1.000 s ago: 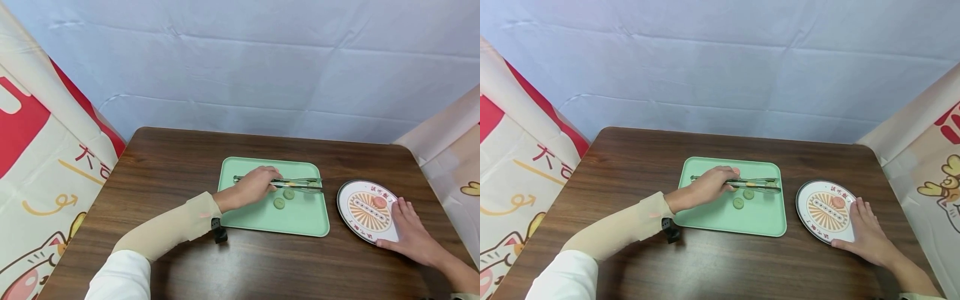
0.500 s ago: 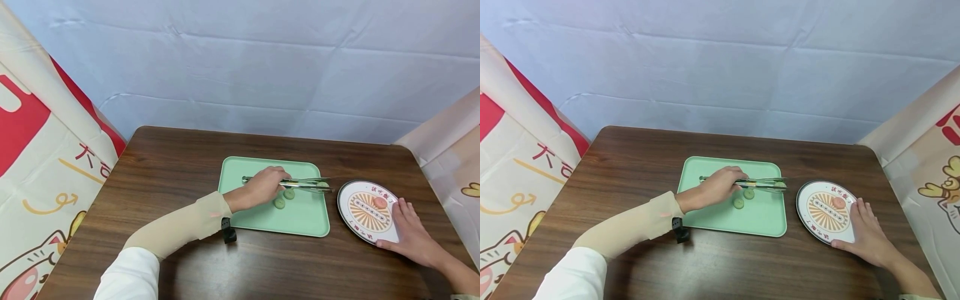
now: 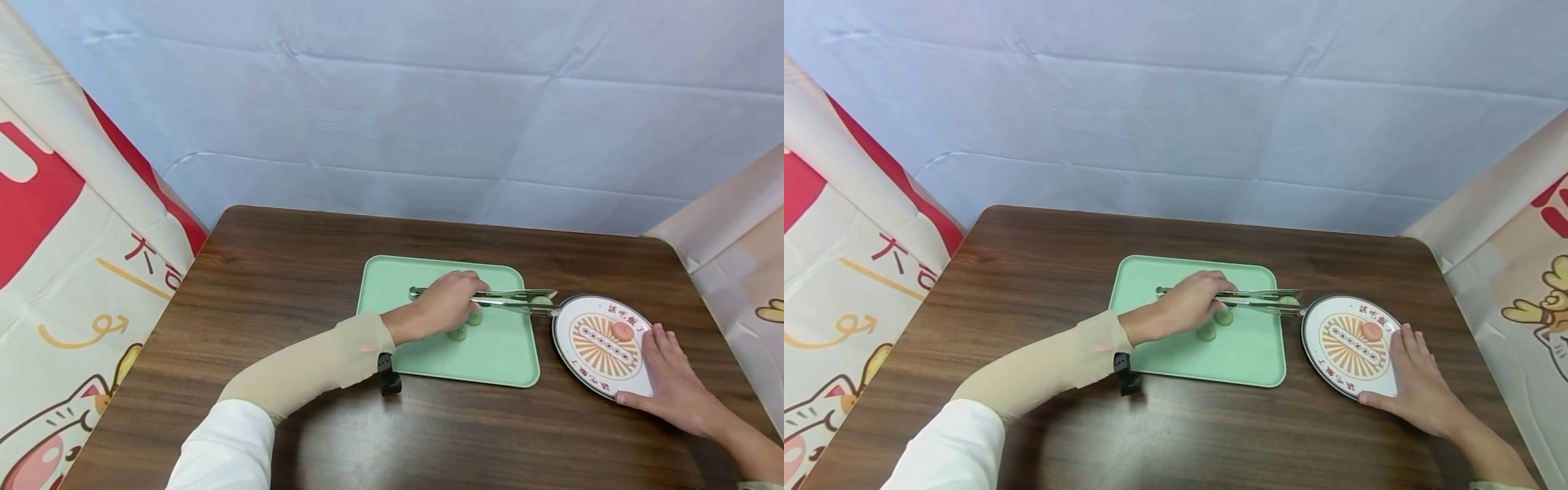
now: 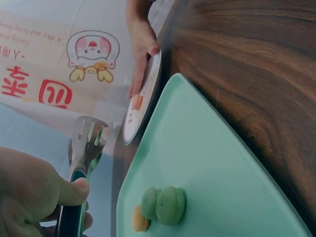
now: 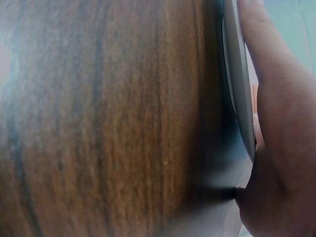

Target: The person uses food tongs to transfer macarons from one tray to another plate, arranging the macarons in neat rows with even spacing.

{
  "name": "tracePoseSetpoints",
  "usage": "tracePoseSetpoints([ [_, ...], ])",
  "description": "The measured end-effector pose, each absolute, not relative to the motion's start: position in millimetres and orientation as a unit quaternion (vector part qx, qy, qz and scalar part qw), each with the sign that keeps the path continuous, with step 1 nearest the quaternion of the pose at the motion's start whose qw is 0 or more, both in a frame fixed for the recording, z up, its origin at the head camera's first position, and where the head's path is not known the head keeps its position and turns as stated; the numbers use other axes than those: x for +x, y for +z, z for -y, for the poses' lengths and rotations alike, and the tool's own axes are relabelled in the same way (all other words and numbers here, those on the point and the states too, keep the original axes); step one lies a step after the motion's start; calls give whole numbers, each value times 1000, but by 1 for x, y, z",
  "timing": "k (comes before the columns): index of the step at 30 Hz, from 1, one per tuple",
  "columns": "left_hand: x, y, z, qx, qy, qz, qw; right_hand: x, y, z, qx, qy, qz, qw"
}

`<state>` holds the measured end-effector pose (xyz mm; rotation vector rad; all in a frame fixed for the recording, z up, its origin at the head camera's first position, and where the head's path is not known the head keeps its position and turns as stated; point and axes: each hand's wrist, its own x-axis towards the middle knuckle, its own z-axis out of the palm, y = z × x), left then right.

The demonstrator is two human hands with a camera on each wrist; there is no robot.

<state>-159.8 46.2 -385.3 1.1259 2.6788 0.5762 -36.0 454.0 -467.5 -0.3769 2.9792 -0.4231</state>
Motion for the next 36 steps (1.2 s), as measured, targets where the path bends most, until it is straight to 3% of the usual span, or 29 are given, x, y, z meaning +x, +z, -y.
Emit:
tracePoseSetpoints([
  [36, -162, -386, -105, 382, 186, -900, 95, -39, -472, -456, -116, -134, -982, 60],
])
